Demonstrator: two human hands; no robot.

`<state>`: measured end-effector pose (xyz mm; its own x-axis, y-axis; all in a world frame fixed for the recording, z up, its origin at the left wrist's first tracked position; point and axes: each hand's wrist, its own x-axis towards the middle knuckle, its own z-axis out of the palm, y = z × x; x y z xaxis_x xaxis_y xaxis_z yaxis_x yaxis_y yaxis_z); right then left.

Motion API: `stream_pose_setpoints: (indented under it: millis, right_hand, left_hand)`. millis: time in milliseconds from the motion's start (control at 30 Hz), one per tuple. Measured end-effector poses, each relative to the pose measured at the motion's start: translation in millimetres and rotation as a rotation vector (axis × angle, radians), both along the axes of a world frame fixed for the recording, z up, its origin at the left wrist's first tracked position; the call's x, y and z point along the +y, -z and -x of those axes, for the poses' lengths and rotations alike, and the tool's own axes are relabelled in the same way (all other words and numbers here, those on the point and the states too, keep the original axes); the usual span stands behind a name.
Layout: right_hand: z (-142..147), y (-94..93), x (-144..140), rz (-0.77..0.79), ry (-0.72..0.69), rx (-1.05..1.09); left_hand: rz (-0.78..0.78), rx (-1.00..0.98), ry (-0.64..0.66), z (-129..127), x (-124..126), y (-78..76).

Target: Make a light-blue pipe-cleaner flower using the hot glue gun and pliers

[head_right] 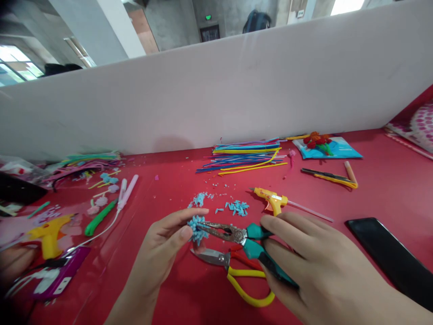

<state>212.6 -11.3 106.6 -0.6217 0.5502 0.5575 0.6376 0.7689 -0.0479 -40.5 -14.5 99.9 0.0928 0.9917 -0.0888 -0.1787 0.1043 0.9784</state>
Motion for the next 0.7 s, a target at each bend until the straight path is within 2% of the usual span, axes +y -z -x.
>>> stream_pose_setpoints:
  millis: [233, 467, 700]
  right_hand:
    - [1, -1.6, -1, -0.054, -0.032, -0.065]
    - [-7, 4.2, 1, -0.195, 0.01, -0.273]
    - [-13, 8.6, -2, -0.313, -0.01, -0.231]
  left_hand:
    - [0.023, 0.016, -0.005, -2, 1, -2.4]
    - [0.038, -0.017, 0.0, -2, 2, -1.0]
    - [0.13, -0.057, 0.017, -1, 0, -2.3]
